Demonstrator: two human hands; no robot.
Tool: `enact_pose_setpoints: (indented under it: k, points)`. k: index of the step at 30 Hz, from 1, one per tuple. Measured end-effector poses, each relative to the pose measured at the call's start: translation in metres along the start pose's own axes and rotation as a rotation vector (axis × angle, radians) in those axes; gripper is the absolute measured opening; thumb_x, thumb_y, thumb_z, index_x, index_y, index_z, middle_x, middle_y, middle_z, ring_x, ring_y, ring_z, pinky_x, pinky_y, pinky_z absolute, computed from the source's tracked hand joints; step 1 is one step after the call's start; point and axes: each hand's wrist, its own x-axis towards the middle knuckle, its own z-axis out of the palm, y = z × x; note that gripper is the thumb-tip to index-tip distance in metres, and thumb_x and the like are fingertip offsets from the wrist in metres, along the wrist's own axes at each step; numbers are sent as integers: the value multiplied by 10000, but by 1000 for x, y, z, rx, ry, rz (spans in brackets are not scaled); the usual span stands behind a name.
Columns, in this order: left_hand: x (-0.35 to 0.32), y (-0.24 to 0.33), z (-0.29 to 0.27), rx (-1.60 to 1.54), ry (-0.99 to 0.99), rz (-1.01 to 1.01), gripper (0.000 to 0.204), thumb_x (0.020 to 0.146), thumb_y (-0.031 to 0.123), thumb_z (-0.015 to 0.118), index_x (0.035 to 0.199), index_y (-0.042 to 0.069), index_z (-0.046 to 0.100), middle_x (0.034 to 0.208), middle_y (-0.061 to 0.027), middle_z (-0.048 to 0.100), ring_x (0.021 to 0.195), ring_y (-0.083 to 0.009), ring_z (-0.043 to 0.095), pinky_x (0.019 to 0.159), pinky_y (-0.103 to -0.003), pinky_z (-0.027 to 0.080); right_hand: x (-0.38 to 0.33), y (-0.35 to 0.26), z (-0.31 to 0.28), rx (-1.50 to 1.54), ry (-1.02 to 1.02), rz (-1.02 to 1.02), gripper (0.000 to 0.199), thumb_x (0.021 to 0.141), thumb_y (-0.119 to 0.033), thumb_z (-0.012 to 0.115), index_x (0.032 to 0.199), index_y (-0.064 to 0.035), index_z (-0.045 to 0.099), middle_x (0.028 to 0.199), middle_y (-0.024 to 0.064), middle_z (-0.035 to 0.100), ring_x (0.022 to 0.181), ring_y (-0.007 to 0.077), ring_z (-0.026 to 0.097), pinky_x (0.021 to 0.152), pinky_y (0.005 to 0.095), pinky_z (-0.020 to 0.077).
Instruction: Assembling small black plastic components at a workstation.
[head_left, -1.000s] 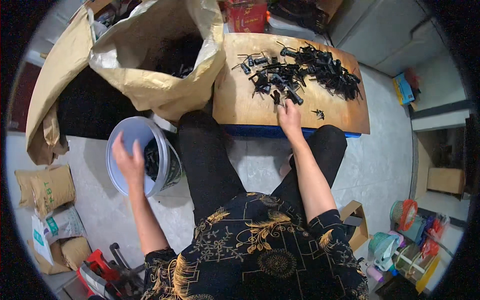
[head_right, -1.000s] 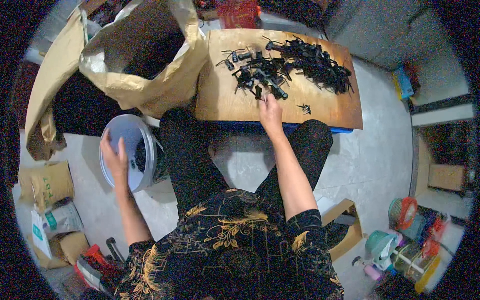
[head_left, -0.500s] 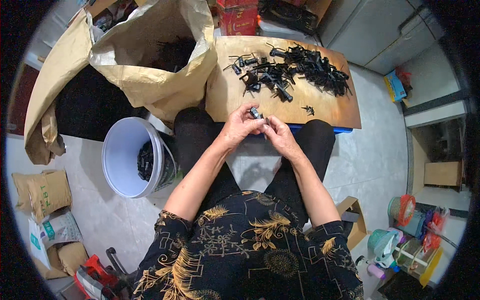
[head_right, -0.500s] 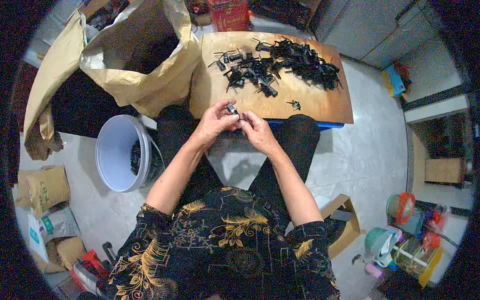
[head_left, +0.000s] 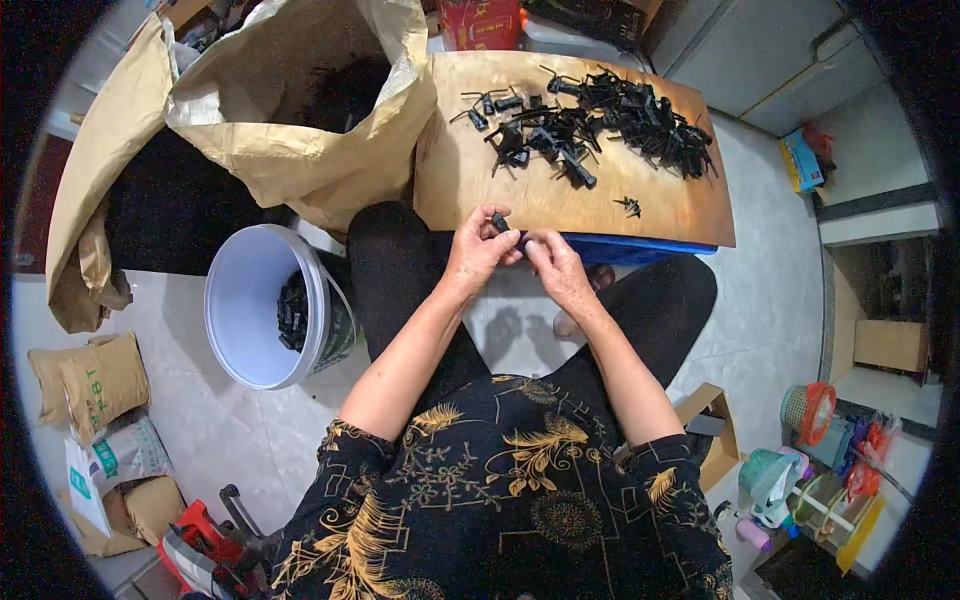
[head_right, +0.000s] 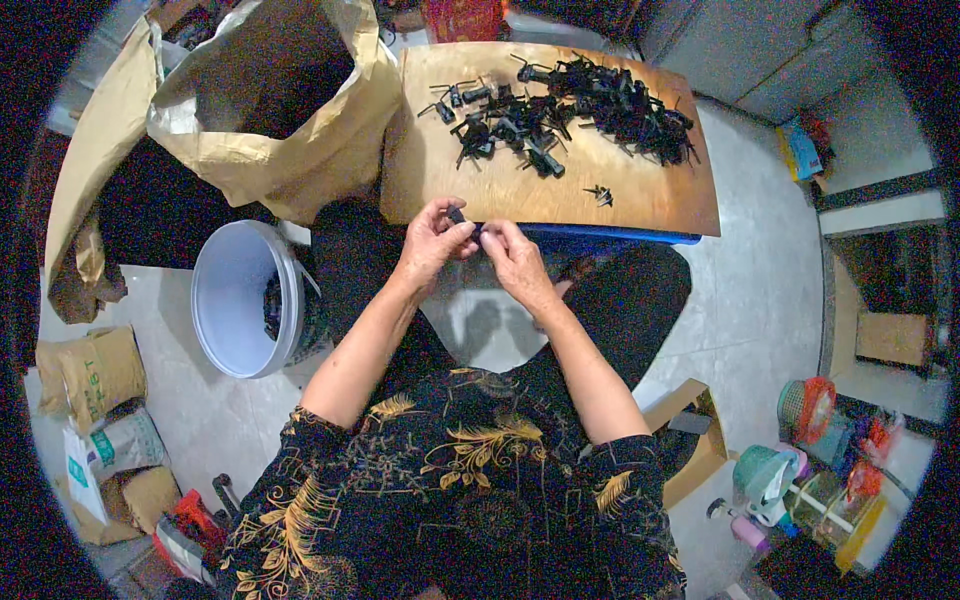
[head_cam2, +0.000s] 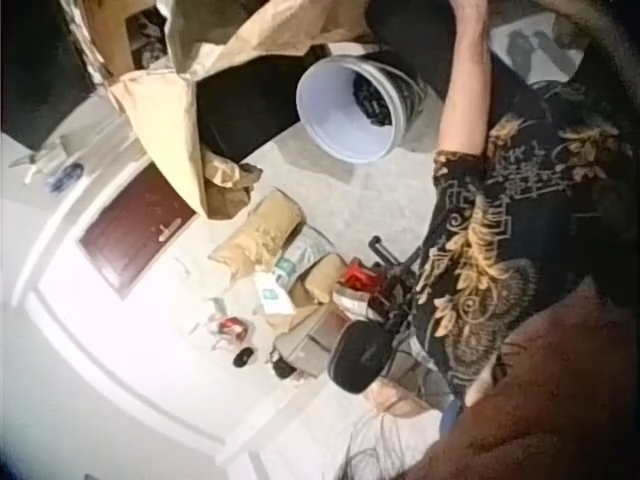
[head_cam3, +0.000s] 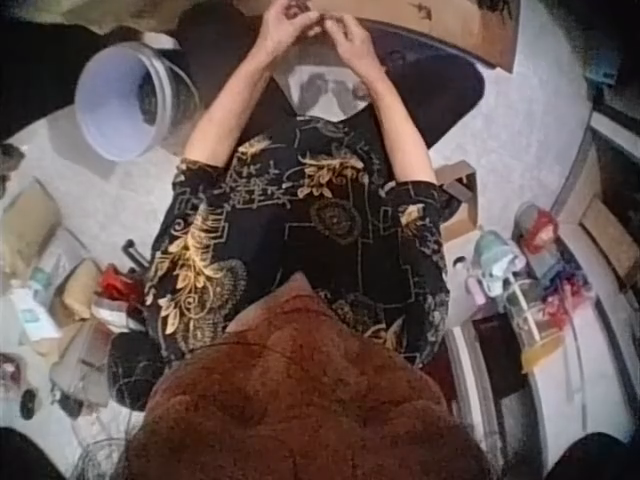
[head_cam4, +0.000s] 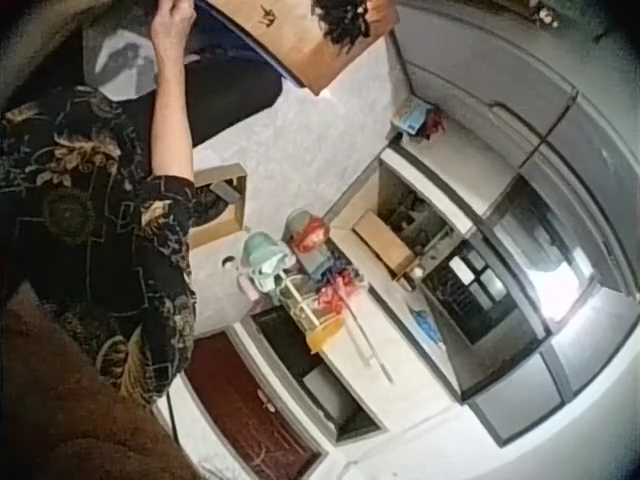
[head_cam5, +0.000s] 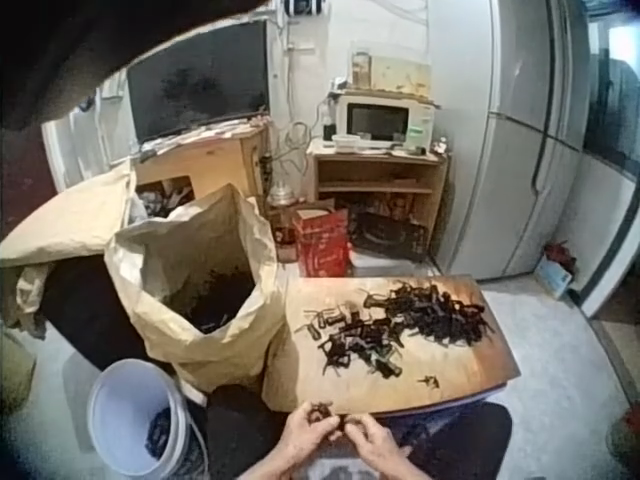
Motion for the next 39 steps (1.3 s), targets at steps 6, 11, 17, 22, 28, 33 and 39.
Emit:
enact_pose_setpoints:
  k: [6,11,17,22,28,33,39]
  points:
    - [-4,-4,5,168,8,-25,277,802,16,559,1058,42,456,657,-28,506,522,-88,535,457,-206,440,-5,-4,-7,128,-76,77,307,942,-294,370,1011,-25,500,601,-14,430,527,55,377,476,201,310]
    - [-6,-11,6,443,-81,-14,272,813,42,569,1055,15,446,734,-41,535,565,-95,541,491,-224,451,-6,3,-13,161,-224,133,269,936,-271,393,993,-27,493,620,-14,445,541,58,400,485,205,329]
    - [0,-11,13,550,-219,79,257,784,35,551,1013,30,433,714,-43,538,544,-95,522,489,-234,441,0,-4,-27,83,-308,75,220,928,-232,420,938,-25,496,651,-8,442,575,67,415,525,219,364]
    - [2,-14,19,527,-214,48,267,775,50,573,993,25,420,634,-74,537,504,-121,540,448,-270,429,4,-4,-38,82,-384,140,242,928,-274,418,901,-48,501,649,-34,395,593,61,376,528,206,328]
    - [1,-16,23,529,-216,3,266,778,50,579,986,31,414,637,-73,537,495,-123,531,444,-275,426,3,-1,-41,100,-424,173,231,928,-268,421,890,-58,508,651,-45,384,588,57,359,518,206,310]
    - [-2,-19,25,634,-162,79,284,754,43,584,984,35,417,665,-122,538,530,-186,546,494,-329,435,-3,17,-26,60,-261,125,198,923,-217,423,911,-45,518,659,-36,417,579,61,389,519,222,350]
    - [-3,-20,21,841,-42,185,276,744,41,578,978,37,432,787,-218,559,768,-396,567,653,-396,443,-3,29,0,-63,-62,38,170,902,-173,432,934,-30,518,637,10,453,581,88,442,532,252,386]
